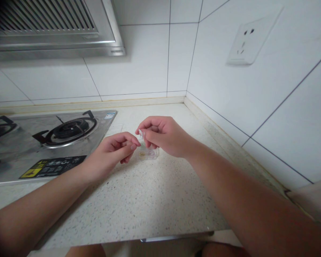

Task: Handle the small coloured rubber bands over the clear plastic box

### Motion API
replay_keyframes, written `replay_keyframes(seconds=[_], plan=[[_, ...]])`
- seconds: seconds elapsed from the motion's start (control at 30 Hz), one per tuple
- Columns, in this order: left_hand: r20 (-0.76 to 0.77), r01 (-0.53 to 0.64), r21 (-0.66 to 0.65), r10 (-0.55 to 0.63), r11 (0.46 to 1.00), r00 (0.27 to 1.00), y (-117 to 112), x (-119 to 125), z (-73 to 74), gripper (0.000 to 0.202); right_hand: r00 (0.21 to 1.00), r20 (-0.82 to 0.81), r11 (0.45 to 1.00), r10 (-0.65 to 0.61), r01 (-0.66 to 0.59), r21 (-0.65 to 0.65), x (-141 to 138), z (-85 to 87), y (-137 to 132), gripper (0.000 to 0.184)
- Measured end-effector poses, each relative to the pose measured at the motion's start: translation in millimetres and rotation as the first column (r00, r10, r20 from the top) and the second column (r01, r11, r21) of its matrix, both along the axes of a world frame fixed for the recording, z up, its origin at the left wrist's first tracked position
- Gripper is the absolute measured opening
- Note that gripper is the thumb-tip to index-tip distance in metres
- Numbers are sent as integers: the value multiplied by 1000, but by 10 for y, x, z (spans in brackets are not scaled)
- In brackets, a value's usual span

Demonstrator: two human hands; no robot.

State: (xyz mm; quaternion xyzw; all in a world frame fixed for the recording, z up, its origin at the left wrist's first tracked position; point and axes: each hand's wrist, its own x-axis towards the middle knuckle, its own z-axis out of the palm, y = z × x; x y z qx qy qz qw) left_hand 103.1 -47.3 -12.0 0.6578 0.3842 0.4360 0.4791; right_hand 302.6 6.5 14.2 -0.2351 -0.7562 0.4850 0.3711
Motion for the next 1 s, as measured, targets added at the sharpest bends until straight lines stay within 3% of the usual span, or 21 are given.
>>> replay_keyframes(seconds=[0.47,1.0], plan=[[-32,52,1,-52,999,998,10,-18,-40,12,990,-119,996,72,-79,-50,11,-4,10,10],[-58,71,10,-71,997,996,-6,-12,-11,11,988,-119,995,96,-99,-16,2,-12,17,10]])
